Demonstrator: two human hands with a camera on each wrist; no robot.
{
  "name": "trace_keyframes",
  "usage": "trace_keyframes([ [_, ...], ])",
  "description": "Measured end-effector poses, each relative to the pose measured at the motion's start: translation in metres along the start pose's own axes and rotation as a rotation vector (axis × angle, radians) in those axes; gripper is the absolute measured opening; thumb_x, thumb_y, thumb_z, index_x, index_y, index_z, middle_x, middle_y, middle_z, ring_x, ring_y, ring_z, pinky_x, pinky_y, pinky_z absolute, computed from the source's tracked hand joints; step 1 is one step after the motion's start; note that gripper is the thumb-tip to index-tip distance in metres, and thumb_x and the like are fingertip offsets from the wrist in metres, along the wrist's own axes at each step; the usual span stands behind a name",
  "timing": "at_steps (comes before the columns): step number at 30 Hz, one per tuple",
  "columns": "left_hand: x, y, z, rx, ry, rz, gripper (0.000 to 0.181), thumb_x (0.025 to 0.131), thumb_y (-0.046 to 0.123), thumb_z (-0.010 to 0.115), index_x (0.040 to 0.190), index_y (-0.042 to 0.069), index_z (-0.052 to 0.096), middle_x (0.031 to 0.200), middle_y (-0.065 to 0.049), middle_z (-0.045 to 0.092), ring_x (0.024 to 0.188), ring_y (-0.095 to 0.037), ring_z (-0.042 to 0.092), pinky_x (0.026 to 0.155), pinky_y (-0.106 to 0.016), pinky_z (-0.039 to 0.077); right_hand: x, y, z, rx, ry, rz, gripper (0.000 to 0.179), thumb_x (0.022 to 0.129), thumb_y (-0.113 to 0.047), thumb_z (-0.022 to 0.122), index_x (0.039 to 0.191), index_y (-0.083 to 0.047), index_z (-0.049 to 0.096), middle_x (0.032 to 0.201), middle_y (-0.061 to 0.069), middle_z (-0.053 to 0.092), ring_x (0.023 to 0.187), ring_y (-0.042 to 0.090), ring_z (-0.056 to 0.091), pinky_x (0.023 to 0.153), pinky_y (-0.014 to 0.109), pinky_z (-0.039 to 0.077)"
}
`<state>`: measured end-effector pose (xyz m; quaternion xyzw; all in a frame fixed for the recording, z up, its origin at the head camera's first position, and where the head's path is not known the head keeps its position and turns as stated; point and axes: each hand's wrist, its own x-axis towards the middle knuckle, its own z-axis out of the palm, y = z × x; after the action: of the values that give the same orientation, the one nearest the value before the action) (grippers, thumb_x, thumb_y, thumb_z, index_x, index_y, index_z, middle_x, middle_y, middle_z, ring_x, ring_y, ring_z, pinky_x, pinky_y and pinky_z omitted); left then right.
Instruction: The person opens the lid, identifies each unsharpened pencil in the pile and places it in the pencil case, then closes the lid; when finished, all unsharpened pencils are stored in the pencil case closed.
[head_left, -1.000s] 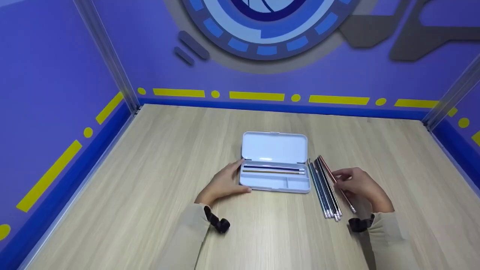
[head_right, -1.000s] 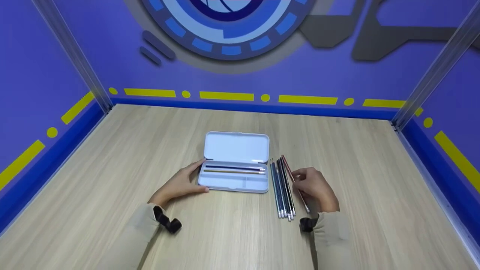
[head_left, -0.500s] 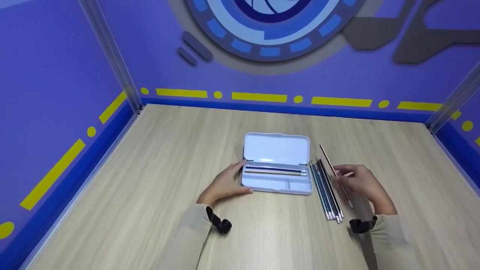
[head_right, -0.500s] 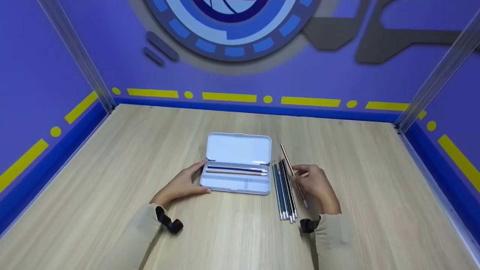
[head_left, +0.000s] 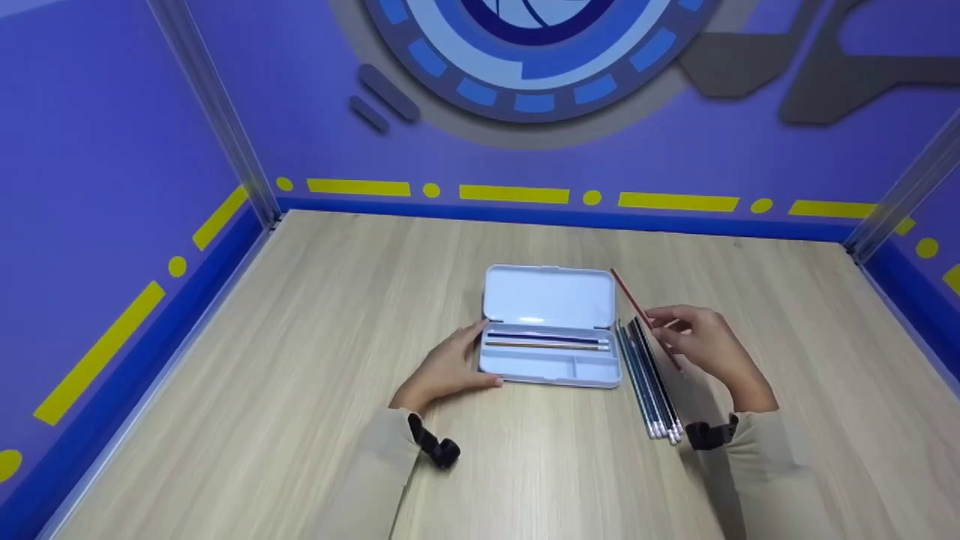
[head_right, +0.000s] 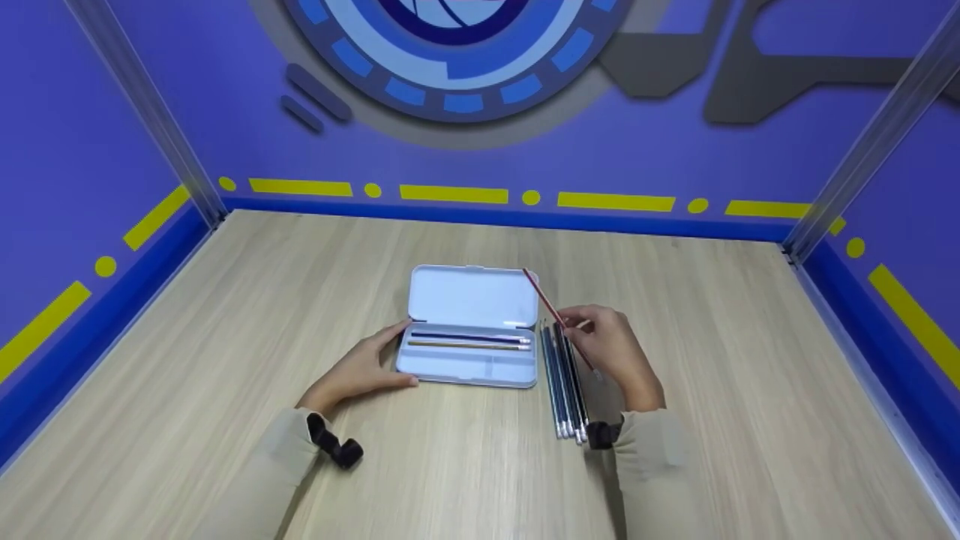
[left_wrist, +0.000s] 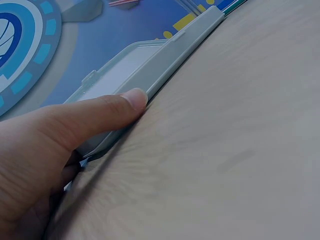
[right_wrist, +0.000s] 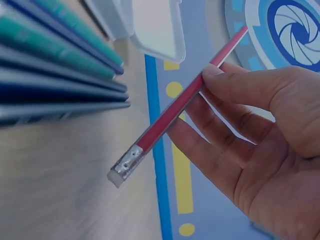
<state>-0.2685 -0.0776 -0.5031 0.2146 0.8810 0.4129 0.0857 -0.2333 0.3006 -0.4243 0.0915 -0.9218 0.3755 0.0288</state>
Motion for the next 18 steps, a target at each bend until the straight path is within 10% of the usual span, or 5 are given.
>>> trace_keyframes([
  [18,0.001,-0.002,0.001,0.003,0.011,0.007,0.102,0.068,0.045,0.084,0.152,0.018,0.03,0.154,-0.014,0.034,0.142,-0.03,0.031,0.116,-0.045,0.028,0.038,-0.038,0.031,-0.126,-0.121,-0.196,0.026,0.084,0.008,0.064,0.106,-0.002,0.074,0.096,0.014,0.072,0.086,0.026,0.067,0.074,0.039,0.058],
])
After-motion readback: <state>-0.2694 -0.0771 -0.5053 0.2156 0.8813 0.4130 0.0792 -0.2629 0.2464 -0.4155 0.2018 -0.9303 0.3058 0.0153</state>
